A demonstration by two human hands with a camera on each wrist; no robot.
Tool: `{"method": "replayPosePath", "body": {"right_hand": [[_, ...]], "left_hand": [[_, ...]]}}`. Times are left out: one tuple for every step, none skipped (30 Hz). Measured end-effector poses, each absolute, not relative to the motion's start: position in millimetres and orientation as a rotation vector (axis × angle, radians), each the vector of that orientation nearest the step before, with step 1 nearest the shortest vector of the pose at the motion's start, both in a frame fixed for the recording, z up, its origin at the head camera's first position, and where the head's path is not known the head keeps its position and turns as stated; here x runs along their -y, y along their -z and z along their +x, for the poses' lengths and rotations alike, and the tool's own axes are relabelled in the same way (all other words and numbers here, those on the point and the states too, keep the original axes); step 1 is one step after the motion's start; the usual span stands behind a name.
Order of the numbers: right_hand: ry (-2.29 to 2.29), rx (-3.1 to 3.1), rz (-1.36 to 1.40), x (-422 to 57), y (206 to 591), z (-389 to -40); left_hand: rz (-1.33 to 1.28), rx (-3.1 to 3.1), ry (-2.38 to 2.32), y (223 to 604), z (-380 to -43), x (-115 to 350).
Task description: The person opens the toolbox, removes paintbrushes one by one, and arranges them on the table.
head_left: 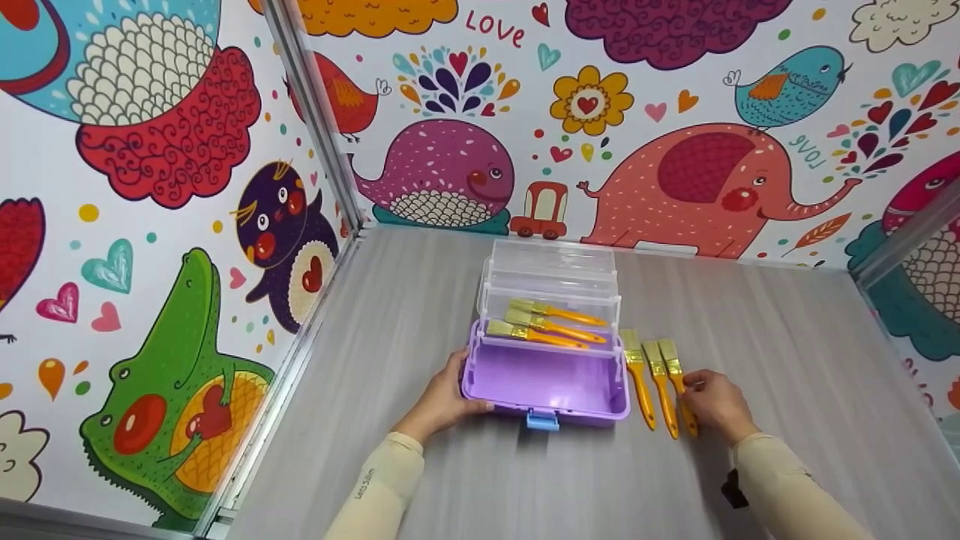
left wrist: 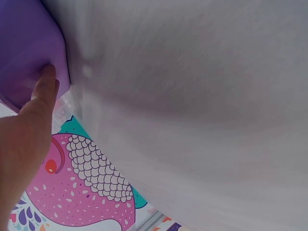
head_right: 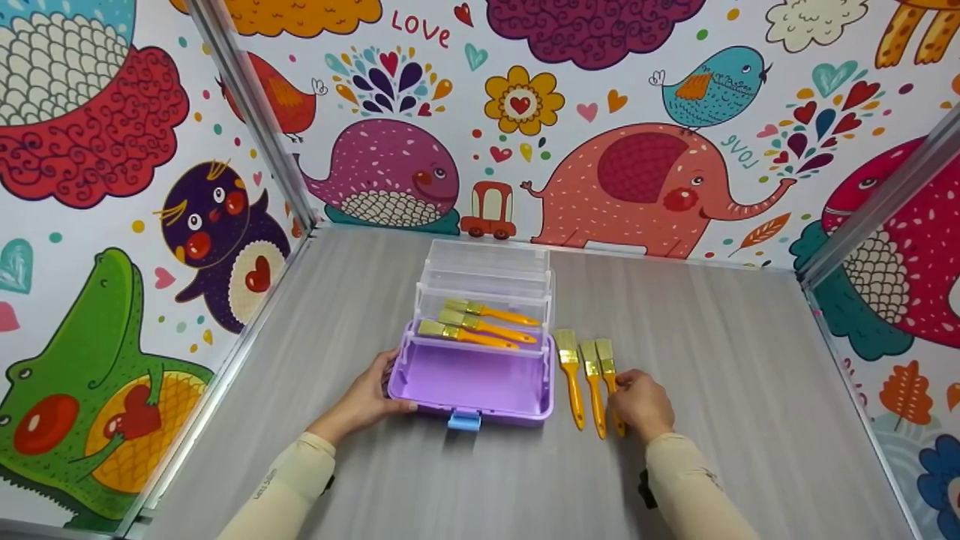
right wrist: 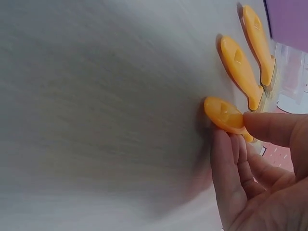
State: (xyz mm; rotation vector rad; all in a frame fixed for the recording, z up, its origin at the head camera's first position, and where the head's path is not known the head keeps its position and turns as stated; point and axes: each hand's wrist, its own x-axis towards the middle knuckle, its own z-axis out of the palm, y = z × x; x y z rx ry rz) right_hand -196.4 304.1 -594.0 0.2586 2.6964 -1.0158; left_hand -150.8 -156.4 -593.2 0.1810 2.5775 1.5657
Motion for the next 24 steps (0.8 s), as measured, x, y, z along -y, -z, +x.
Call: {"method": "replayPosePath", "body": {"right_hand": [[1.02, -2.694, 0.257, -304.3, 593.7, -196.4], [1.022, -2.693, 0.257, -304.5, 593.5, -196.3], [1.017, -2.704, 0.247, -304.8, 593.3, -196.3], [1.009, -2.716, 0.235, -305.2, 593.0, -196.3], [1.005, -2.725, 0.223, -305.3, 592.4, -196.0], [0.999, -2.736, 0.212, -305.6, 592.3, -195.8], [0.993, -2.743, 0.203, -305.9, 592.0, -195.6], [0.986, -2.751, 0.198, -306.1, 592.0, -195.5], [0.981, -2.757, 0.194, -306.3, 591.8, -195.3], [0.984, -2.751, 0.198, -306.2, 591.5, -195.0], [0.988, -2.742, 0.199, -306.3, 591.3, -194.8], [0.991, -2.734, 0.204, -306.5, 591.3, -195.0], [0.995, -2.727, 0.21, -306.6, 591.1, -195.0], [0.998, -2.72, 0.219, -306.7, 591.0, -195.1], [1.0, -2.715, 0.223, -306.8, 590.6, -195.0], [0.999, -2.711, 0.224, -307.3, 590.4, -194.9], [1.0, -2.709, 0.229, -307.6, 590.1, -194.8], [0.998, -2.71, 0.238, -307.9, 590.0, -194.7], [0.996, -2.712, 0.242, -308.4, 590.1, -194.6], [0.993, -2.714, 0.245, -309.0, 589.7, -194.5], [0.992, -2.715, 0.249, -309.4, 589.6, -194.3], [0.991, -2.717, 0.252, -309.7, 589.5, -194.2], [0.992, -2.717, 0.26, -310.0, 589.4, -194.3], [0.992, -2.721, 0.26, -310.4, 589.3, -194.4]], "left_hand": [[0.183, -2.581, -1.564, 593.3, -150.8, 156.5], [0.187, -2.582, -1.561, 593.4, -150.7, 156.6], [0.186, -2.583, -1.558, 593.3, -150.6, 156.6], [0.189, -2.583, -1.557, 593.3, -150.4, 156.6], [0.188, -2.581, -1.557, 593.3, -150.2, 156.5], [0.189, -2.579, -1.559, 593.2, -150.1, 156.4], [0.188, -2.577, -1.559, 593.1, -150.1, 156.3], [0.184, -2.574, -1.558, 593.0, -150.1, 156.2], [0.179, -2.57, -1.559, 592.7, -150.2, 156.0], [0.177, -2.569, -1.561, 592.7, -150.3, 155.9], [0.176, -2.57, -1.562, 592.9, -150.4, 155.9], [0.174, -2.571, -1.562, 592.9, -150.4, 155.9], [0.173, -2.572, -1.561, 593.0, -150.3, 155.9], [0.173, -2.571, -1.563, 593.1, -150.4, 155.9], [0.171, -2.569, -1.564, 593.1, -150.3, 155.9], [0.169, -2.569, -1.565, 593.1, -150.1, 155.9], [0.169, -2.567, -1.565, 593.3, -150.0, 155.9], [0.165, -2.565, -1.563, 593.1, -149.9, 155.8], [0.165, -2.561, -1.564, 593.0, -149.7, 155.8], [0.16, -2.56, -1.558, 593.2, -149.8, 155.8], [0.157, -2.559, -1.557, 593.3, -149.8, 155.8], [0.157, -2.56, -1.556, 593.3, -149.8, 155.8], [0.161, -2.561, -1.556, 593.4, -149.9, 156.0], [0.161, -2.56, -1.555, 593.3, -149.9, 156.1]]}}
